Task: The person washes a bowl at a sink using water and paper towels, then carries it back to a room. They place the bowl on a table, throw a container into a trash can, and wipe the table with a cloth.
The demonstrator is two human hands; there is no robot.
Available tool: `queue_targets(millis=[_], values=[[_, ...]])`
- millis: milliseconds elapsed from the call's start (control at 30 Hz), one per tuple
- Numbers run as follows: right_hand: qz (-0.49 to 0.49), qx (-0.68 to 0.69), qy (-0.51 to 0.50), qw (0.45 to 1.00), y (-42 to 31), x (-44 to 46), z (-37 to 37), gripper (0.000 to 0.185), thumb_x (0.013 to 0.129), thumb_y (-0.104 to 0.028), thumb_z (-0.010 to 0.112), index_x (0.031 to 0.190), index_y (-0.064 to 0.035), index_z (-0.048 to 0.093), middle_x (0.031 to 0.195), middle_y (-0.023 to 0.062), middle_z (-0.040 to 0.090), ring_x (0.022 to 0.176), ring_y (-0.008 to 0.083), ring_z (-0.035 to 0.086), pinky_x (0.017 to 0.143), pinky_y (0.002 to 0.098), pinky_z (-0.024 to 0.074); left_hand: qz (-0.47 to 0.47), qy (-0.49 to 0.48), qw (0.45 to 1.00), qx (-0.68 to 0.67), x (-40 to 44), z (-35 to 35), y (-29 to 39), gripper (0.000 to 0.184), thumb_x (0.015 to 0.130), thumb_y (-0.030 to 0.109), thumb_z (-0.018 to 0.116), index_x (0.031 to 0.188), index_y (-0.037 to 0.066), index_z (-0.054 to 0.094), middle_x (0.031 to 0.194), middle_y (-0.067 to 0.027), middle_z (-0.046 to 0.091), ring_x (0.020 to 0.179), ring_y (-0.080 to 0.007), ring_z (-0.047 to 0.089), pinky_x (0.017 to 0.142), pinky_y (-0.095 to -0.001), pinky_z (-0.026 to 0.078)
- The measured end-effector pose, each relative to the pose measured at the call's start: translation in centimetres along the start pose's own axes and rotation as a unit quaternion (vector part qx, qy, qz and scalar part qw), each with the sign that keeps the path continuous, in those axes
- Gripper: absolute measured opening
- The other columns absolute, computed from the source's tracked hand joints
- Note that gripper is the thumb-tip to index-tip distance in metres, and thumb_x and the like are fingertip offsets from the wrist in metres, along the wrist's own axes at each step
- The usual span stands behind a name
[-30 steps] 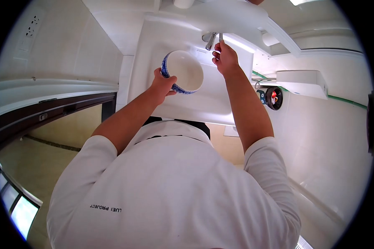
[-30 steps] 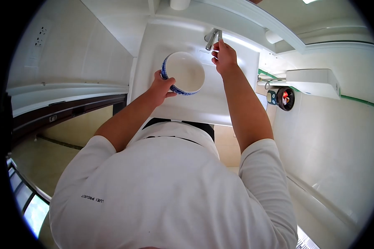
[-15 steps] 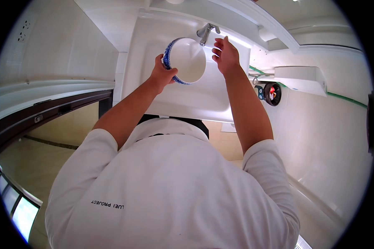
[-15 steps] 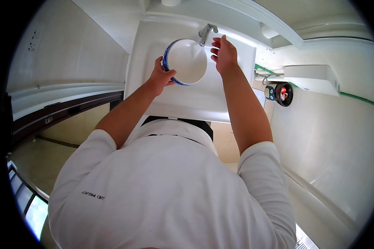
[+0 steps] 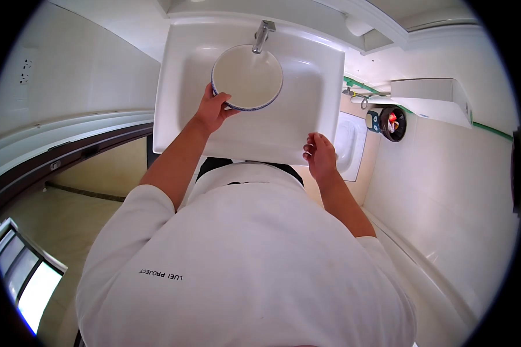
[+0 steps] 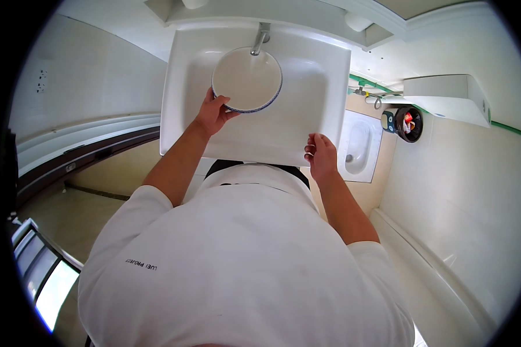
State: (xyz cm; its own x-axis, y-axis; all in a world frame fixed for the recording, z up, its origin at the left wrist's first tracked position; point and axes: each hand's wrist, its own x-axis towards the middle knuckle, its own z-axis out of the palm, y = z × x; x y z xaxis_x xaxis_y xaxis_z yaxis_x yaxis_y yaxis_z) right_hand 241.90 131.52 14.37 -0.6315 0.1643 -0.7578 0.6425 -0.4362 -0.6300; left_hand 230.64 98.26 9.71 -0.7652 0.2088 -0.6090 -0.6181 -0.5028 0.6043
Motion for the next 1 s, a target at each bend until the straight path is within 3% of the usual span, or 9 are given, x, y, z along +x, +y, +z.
queue_targets(millis=[200, 267, 500, 700, 800, 867, 900, 967, 1000], values=[[-0.018, -0.090, -0.063, 0.994, -1.1, 1.1, -0.9, 0.019, 0.107, -0.025, 0.057, 0.098, -0.0109, 0.065, 0.082, -0.0028, 0.060, 0.072, 0.0091, 0.055, 0.061, 0.0270, 0.0427, 0.021, 0.050, 0.998, -0.015, -0.6, 2.8, -1.3, 0.064, 0.094, 0.006, 0.058, 0.150, 0.013, 0.026, 0.141, -0.0159, 0.048, 0.123, -0.0341, 0.060, 0.094, -0.0536, 0.061], [-0.037, -0.107, -0.135, 0.984, -1.7, 2.2, -0.9, 0.020, 0.106, -0.024, 0.056, 0.100, -0.0078, 0.067, 0.085, -0.0016, 0.061, 0.074, 0.0089, 0.056, 0.065, 0.0267, 0.0435, 0.028, 0.078, 0.996, -0.012, -1.2, 3.5, -1.5, 0.059, 0.095, 0.010, 0.056, 0.148, 0.012, 0.030, 0.140, -0.0165, 0.049, 0.121, -0.0356, 0.061, 0.095, -0.0548, 0.061], [-0.091, -0.190, -0.187, 0.960, -4.2, 4.2, -0.6, 0.021, 0.106, -0.024, 0.055, 0.105, -0.0066, 0.068, 0.087, -0.0011, 0.064, 0.076, 0.0080, 0.056, 0.066, 0.0248, 0.0448, 0.092, 0.166, 0.982, 0.009, -2.8, 4.7, -2.2, 0.063, 0.093, 0.009, 0.061, 0.147, 0.011, 0.028, 0.139, -0.0158, 0.049, 0.121, -0.0333, 0.062, 0.092, -0.0527, 0.063], [-0.102, -0.230, -0.202, 0.947, -5.4, 4.1, -0.9, 0.023, 0.106, -0.024, 0.055, 0.107, -0.0051, 0.069, 0.089, -0.0004, 0.065, 0.077, 0.0086, 0.057, 0.066, 0.0252, 0.0457, 0.102, 0.273, 0.941, 0.172, -4.3, 6.8, -0.3, 0.077, 0.086, 0.008, 0.066, 0.151, 0.012, 0.024, 0.135, -0.0152, 0.053, 0.115, -0.0292, 0.064, 0.082, -0.0493, 0.064], [-0.090, -0.227, -0.198, 0.949, -4.6, 4.9, -1.4, 0.024, 0.106, -0.024, 0.055, 0.108, -0.0047, 0.069, 0.089, -0.0001, 0.065, 0.077, 0.0088, 0.058, 0.066, 0.0253, 0.0458, 0.076, 0.329, 0.899, 0.278, -5.1, 8.7, 0.7, 0.080, 0.084, 0.012, 0.066, 0.153, 0.008, 0.025, 0.129, -0.0188, 0.059, 0.110, -0.0303, 0.068, 0.081, -0.0468, 0.064], [-0.078, -0.230, -0.202, 0.949, -3.8, 5.1, -1.6, 0.023, 0.106, -0.024, 0.056, 0.108, -0.0046, 0.069, 0.089, -0.0001, 0.065, 0.077, 0.0089, 0.058, 0.067, 0.0254, 0.0459, 0.090, 0.357, 0.832, 0.415, -5.6, 9.3, 1.2, 0.078, 0.085, 0.021, 0.064, 0.153, 0.005, 0.029, 0.122, -0.0252, 0.065, 0.107, -0.0374, 0.070, 0.088, -0.0482, 0.061], [-0.083, -0.241, -0.208, 0.944, -3.5, 5.2, -1.6, 0.023, 0.106, -0.024, 0.056, 0.108, -0.0048, 0.069, 0.089, -0.0001, 0.065, 0.077, 0.0088, 0.058, 0.067, 0.0255, 0.0459, 0.081, 0.358, 0.832, 0.416, -5.4, 8.5, 1.0, 0.078, 0.085, 0.021, 0.064, 0.153, 0.005, 0.029, 0.122, -0.0252, 0.065, 0.107, -0.0374, 0.070, 0.088, -0.0482, 0.061], [-0.088, -0.250, -0.213, 0.940, -3.4, 5.4, -1.2, 0.023, 0.106, -0.024, 0.055, 0.108, -0.0049, 0.069, 0.089, -0.0001, 0.065, 0.077, 0.0087, 0.058, 0.067, 0.0256, 0.0459, 0.128, 0.342, 0.744, 0.559, -4.7, 6.8, 1.0, 0.074, 0.087, 0.027, 0.061, 0.152, 0.006, 0.033, 0.117, -0.0306, 0.068, 0.110, -0.0447, 0.068, 0.097, -0.0494, 0.056], [-0.091, -0.249, -0.212, 0.941, -3.4, 5.3, -0.9, 0.023, 0.105, -0.024, 0.056, 0.109, -0.0054, 0.069, 0.090, 0.0001, 0.065, 0.078, 0.0090, 0.058, 0.067, 0.0258, 0.0461, 0.127, 0.340, 0.745, 0.560, -4.8, 7.1, 1.4, 0.074, 0.087, 0.027, 0.061, 0.152, 0.006, 0.033, 0.117, -0.0306, 0.068, 0.110, -0.0447, 0.068, 0.097, -0.0494, 0.056]])
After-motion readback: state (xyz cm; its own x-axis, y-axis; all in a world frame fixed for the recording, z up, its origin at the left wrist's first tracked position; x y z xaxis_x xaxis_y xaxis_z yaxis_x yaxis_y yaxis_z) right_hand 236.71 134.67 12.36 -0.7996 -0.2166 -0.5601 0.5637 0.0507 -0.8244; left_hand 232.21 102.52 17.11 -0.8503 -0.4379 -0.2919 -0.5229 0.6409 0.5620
